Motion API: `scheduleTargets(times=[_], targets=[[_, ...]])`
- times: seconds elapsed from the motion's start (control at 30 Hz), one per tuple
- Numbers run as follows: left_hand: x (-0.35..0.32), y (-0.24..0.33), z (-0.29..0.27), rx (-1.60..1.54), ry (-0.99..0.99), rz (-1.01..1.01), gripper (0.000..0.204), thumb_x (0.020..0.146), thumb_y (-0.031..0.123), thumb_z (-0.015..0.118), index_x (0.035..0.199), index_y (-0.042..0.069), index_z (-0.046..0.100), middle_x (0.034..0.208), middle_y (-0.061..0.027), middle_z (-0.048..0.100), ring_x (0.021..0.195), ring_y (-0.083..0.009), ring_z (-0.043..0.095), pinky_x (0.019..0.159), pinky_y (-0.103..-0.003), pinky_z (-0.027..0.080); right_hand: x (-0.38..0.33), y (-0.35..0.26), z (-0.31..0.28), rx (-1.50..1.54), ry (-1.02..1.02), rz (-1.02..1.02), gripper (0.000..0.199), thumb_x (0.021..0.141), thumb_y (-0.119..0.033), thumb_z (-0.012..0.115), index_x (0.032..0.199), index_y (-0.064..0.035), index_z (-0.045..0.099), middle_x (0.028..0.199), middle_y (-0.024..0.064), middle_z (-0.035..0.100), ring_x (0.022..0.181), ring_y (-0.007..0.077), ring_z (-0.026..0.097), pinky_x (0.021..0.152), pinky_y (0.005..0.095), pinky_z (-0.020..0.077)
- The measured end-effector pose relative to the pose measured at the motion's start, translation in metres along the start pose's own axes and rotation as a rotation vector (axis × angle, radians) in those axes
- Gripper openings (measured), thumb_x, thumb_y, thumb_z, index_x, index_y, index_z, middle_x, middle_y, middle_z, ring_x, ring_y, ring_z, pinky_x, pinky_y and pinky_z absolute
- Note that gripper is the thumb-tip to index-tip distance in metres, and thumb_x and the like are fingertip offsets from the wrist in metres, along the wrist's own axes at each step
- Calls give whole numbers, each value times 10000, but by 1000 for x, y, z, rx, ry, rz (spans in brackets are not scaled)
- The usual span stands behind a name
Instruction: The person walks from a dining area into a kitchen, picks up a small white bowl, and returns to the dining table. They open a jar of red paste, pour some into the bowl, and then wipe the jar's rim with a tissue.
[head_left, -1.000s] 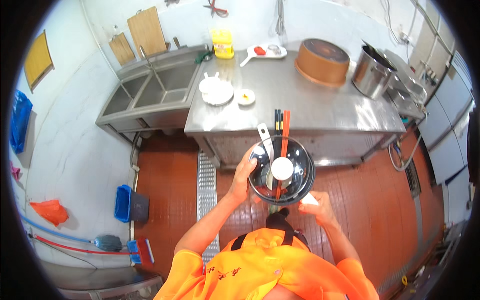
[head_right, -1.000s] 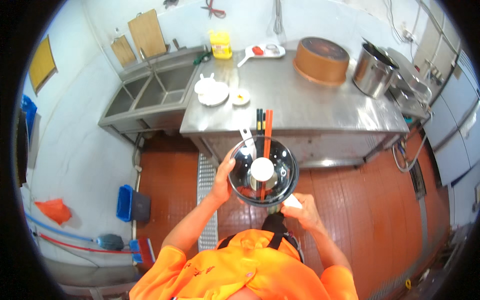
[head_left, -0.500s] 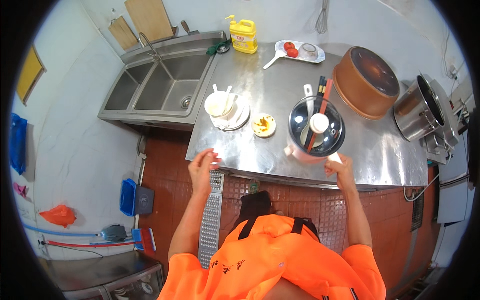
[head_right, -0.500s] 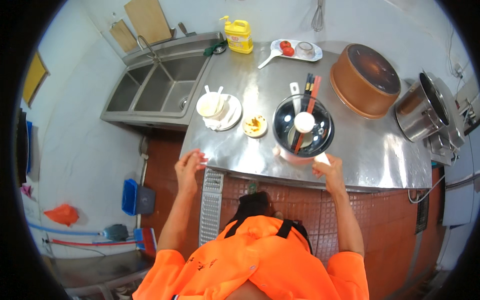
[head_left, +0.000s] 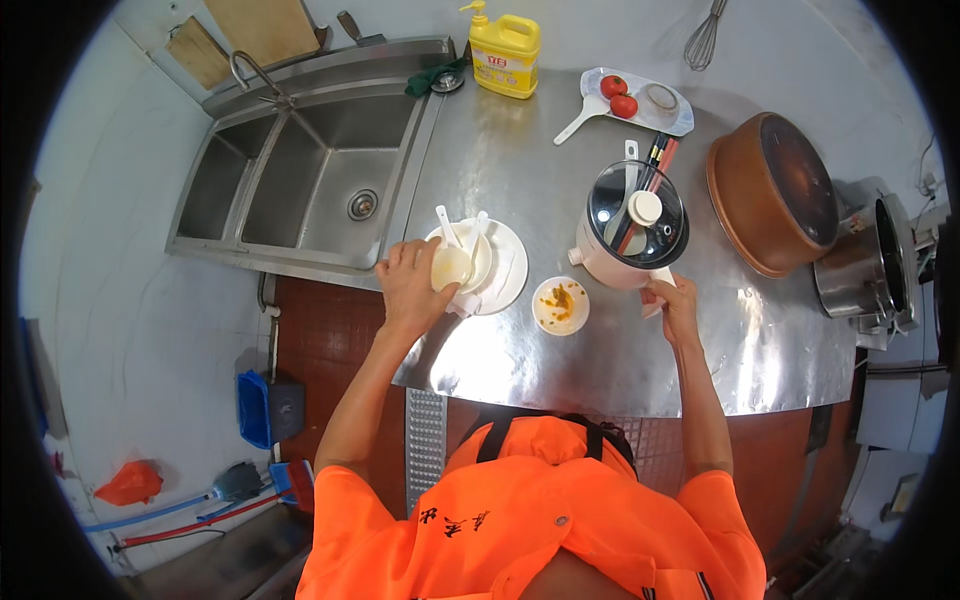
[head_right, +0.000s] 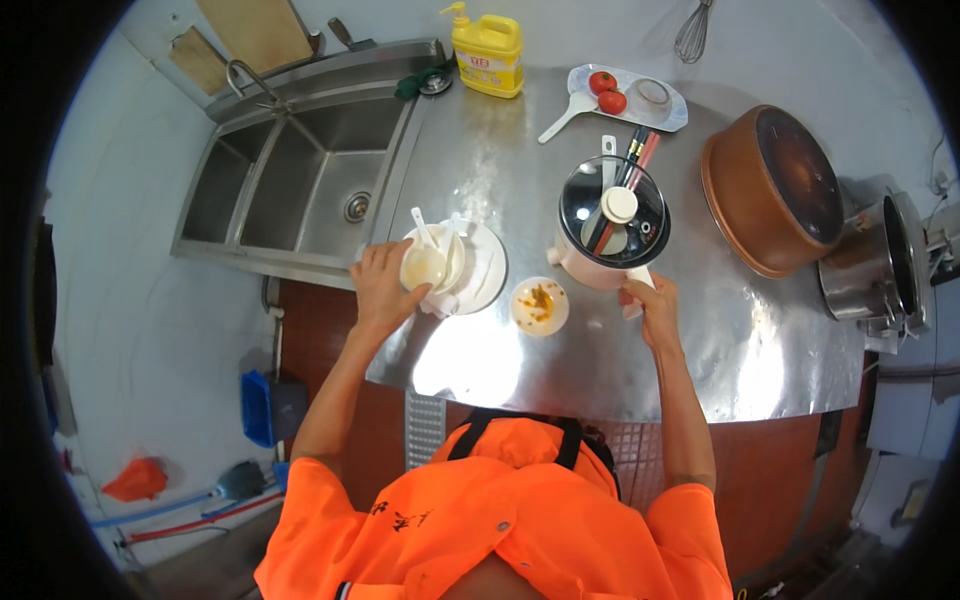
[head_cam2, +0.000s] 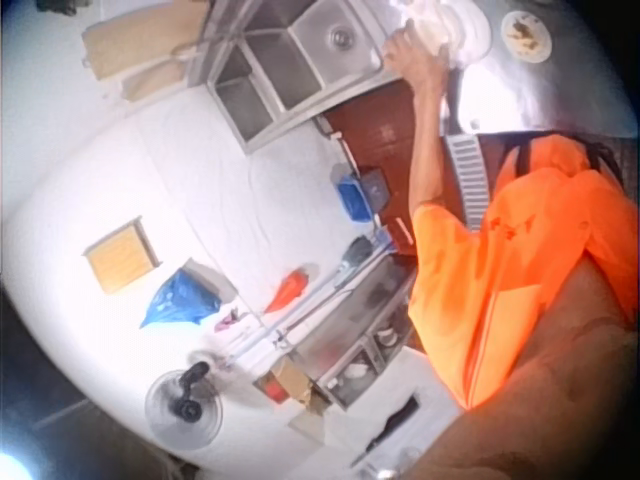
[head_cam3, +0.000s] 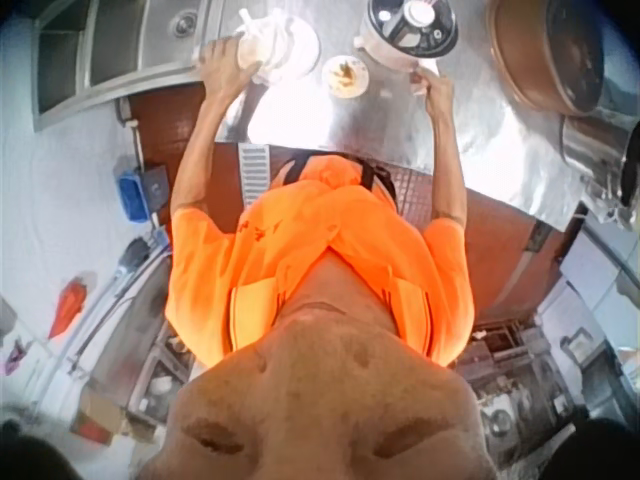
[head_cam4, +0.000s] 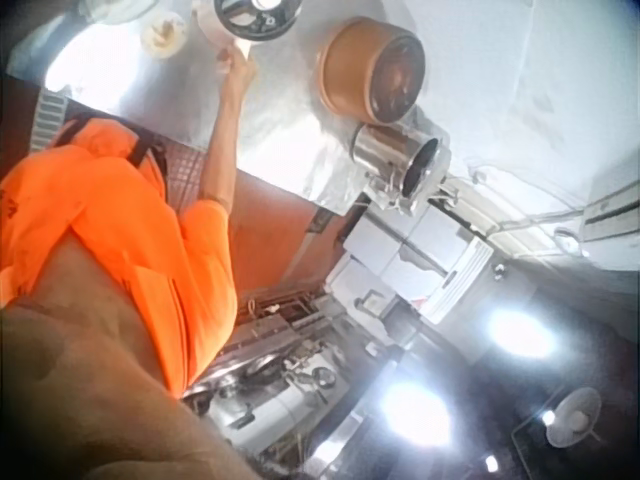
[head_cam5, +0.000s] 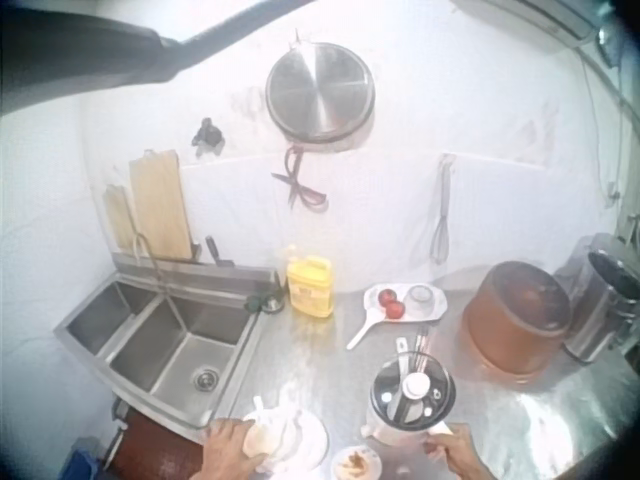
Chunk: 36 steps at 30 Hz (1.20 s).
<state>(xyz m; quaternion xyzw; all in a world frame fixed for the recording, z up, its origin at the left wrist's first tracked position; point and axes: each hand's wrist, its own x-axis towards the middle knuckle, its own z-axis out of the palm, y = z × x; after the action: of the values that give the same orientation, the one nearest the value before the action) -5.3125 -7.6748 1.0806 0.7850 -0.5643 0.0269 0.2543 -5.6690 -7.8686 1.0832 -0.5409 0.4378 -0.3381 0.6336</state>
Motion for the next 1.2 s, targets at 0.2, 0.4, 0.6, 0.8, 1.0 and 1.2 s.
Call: scheduleTargets(times=[0.2, 0.4, 0.6, 0.8, 1.0, 1.2], targets=[[21, -2, 7, 91, -193, 23, 660, 600, 303, 794, 1192, 125, 561, 1110, -77, 560, 1070, -254, 463, 849, -439, 306, 32, 16, 24, 12, -13, 6, 150, 751, -111, 626, 775, 37, 626, 661, 76, 603, 581, 135, 561, 554, 254, 415], [29, -6, 14, 101, -252, 30, 606, 596, 311, 794, 1139, 124, 602, 1026, -83, 617, 1020, -242, 488, 822, -431, 303, 49, 27, 36, 14, -41, 10, 153, 753, -117, 629, 786, 32, 637, 669, 77, 612, 587, 138, 565, 556, 257, 419], [34, -6, 19, 84, -287, 25, 574, 594, 296, 788, 1113, 117, 621, 994, -91, 634, 1007, -241, 499, 822, -425, 305, 54, 31, 39, -6, -19, 27, 163, 758, -123, 635, 821, 27, 650, 689, 75, 626, 617, 138, 582, 589, 254, 431], [35, -12, 12, -145, -187, -56, 537, 611, 258, 767, 1110, 115, 630, 977, -102, 641, 1005, -258, 508, 832, -397, 340, 50, 31, 38, -59, -53, 51, 226, 834, -202, 647, 851, 23, 656, 734, 72, 642, 667, 133, 594, 624, 266, 441], [36, -26, -3, -921, -114, -418, 542, 655, 136, 774, 1172, 107, 613, 1032, -57, 651, 938, -180, 564, 858, -343, 425, 41, 26, 32, -95, -107, 9, 300, 893, -275, 624, 921, 21, 662, 790, 69, 654, 711, 128, 595, 663, 265, 446], [21, -15, -14, -1909, -193, -440, 681, 855, 277, 626, 1419, 49, 320, 1290, -149, 507, 1195, -308, 505, 891, -411, 438, 29, 17, 15, -429, 108, -169, 290, 877, -261, 640, 1000, 2, 657, 847, 84, 672, 787, 157, 616, 712, 260, 448]])
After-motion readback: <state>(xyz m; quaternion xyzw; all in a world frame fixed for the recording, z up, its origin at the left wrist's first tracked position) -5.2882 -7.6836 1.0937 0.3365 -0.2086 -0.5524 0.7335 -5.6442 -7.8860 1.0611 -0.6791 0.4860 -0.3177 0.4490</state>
